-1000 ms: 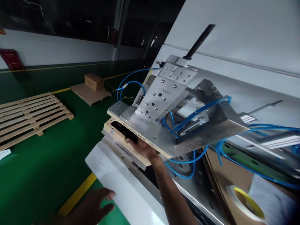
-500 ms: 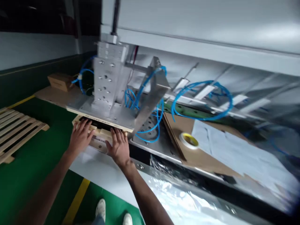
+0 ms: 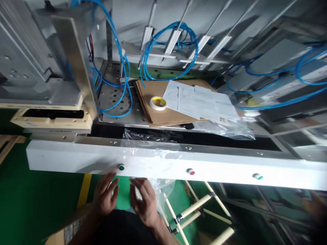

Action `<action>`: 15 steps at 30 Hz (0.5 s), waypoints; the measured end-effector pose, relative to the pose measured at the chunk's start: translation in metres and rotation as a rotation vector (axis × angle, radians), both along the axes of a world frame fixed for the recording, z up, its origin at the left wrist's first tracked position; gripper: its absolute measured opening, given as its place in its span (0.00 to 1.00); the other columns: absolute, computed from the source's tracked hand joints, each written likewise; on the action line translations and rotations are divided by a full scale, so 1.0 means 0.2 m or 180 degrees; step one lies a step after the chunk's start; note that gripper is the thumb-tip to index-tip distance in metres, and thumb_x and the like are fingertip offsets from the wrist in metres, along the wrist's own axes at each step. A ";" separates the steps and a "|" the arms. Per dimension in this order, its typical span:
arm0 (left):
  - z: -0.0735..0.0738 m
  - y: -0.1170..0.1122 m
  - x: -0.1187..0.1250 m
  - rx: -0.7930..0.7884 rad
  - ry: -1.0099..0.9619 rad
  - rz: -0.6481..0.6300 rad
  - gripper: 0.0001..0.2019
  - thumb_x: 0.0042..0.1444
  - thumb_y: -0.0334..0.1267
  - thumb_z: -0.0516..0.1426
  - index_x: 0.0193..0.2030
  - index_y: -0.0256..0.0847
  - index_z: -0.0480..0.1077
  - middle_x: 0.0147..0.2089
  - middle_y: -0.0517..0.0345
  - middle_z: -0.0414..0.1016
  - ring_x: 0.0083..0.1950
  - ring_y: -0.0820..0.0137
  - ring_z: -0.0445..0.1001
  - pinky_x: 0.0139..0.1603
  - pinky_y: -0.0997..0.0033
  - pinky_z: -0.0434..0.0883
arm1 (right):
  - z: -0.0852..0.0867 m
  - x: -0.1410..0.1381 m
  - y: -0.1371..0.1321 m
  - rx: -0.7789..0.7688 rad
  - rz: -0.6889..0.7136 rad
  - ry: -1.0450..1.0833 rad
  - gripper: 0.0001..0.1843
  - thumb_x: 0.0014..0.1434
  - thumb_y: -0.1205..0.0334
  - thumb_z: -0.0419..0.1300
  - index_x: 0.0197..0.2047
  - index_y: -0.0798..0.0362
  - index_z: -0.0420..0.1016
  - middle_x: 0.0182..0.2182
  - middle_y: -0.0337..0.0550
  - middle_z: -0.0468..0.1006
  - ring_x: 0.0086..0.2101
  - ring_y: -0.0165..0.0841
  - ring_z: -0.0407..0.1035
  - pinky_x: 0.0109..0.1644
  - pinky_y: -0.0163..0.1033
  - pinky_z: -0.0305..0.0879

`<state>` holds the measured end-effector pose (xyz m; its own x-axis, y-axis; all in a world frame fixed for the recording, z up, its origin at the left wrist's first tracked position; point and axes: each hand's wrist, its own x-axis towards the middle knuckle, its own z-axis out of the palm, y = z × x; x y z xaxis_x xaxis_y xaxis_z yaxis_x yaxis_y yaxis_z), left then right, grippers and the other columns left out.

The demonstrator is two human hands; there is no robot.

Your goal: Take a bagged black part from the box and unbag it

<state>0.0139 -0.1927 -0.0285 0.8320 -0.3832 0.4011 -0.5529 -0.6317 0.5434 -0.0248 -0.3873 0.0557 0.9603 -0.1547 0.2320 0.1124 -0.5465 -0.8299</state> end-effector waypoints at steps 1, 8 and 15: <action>-0.01 -0.05 -0.03 0.0115 0.0094 0.0037 0.16 0.70 0.39 0.55 0.60 0.54 0.77 0.63 0.49 0.79 0.65 0.50 0.78 0.65 0.39 0.78 | -0.02 -0.04 -0.09 -0.0003 -0.0353 -0.0078 0.18 0.68 0.60 0.60 0.56 0.36 0.83 0.41 0.48 0.85 0.40 0.49 0.80 0.42 0.60 0.80; -0.04 -0.23 -0.15 0.0277 -0.0183 0.0532 0.22 0.68 0.41 0.59 0.68 0.49 0.70 0.71 0.44 0.71 0.72 0.44 0.70 0.72 0.34 0.70 | -0.14 -0.35 -0.95 -0.0803 -0.2128 -0.0171 0.15 0.69 0.51 0.58 0.49 0.45 0.84 0.43 0.55 0.83 0.45 0.51 0.78 0.54 0.59 0.74; -0.05 -0.28 -0.19 0.0660 -0.0929 0.0735 0.24 0.66 0.39 0.63 0.68 0.40 0.69 0.69 0.38 0.72 0.67 0.42 0.74 0.70 0.37 0.69 | -0.22 -0.61 -1.91 -0.0933 -0.3633 0.0050 0.34 0.62 0.48 0.53 0.61 0.66 0.73 0.53 0.71 0.75 0.54 0.58 0.70 0.63 0.67 0.64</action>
